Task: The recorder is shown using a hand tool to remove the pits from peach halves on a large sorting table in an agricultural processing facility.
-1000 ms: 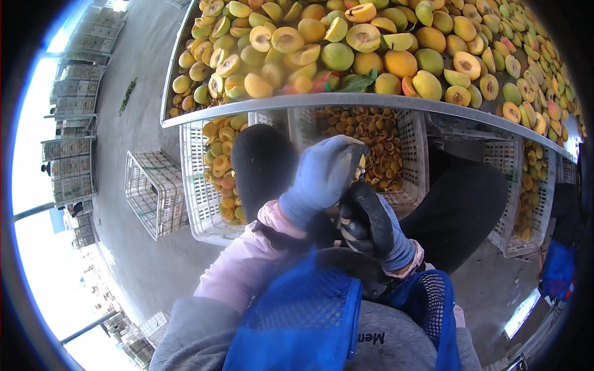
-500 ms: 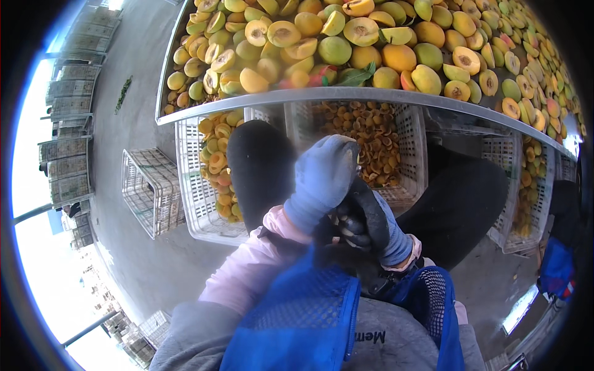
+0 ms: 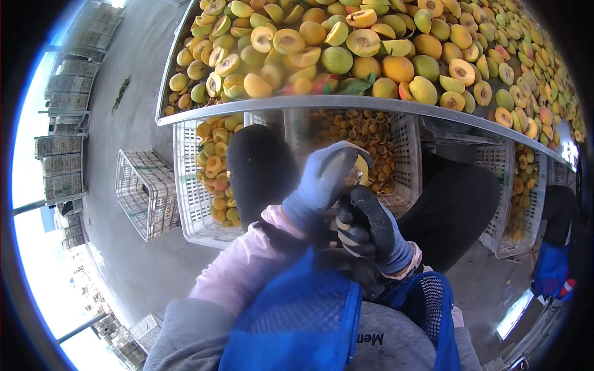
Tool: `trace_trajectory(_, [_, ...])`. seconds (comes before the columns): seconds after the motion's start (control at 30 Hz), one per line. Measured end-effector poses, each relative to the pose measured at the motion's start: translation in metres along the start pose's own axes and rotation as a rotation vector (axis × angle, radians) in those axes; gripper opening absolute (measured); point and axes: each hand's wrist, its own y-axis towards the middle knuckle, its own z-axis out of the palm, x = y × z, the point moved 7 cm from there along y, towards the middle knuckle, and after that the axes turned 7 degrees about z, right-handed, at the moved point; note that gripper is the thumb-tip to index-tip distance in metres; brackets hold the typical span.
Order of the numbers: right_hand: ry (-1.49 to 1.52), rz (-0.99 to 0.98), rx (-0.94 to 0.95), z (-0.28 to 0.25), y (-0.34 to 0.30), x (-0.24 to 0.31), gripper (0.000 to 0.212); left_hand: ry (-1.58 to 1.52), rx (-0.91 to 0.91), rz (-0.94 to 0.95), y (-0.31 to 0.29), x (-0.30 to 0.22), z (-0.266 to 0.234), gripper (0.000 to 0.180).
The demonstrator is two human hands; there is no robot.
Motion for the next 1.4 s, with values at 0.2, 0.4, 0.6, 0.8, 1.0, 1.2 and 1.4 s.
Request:
trace_trajectory(0.2, [0.730,0.330,0.778,0.037,0.000,-0.014,0.043,0.020,0.060,0.211,-0.007,-0.002,0.004,0.028])
trace_trajectory(0.4, [0.569,0.036,0.764,0.019,0.005,0.016,0.043,-0.558,-0.376,-0.407,-0.037,0.047,-0.023,0.042])
trace_trajectory(0.6, [0.166,-0.014,-0.023,-0.031,0.028,0.000,0.044,-0.277,-0.295,-0.479,-0.049,0.013,-0.050,0.055])
trace_trajectory(0.8, [-0.453,-0.354,-0.513,-0.030,-0.006,0.035,0.042,0.315,-0.571,0.066,-0.077,-0.049,-0.128,0.030])
trace_trajectory(1.0, [-0.376,-0.392,-0.503,-0.050,-0.019,0.025,0.045,1.082,-0.556,-0.355,-0.122,-0.043,-0.217,0.033])
trace_trajectory(1.2, [-0.347,-0.301,-0.500,-0.036,-0.016,0.015,0.049,0.767,-0.475,-0.097,-0.046,-0.057,-0.164,0.031])
trace_trajectory(1.4, [-0.451,-0.354,-0.358,-0.095,0.023,0.013,0.042,0.996,-0.221,0.115,0.092,-0.077,-0.083,0.040])
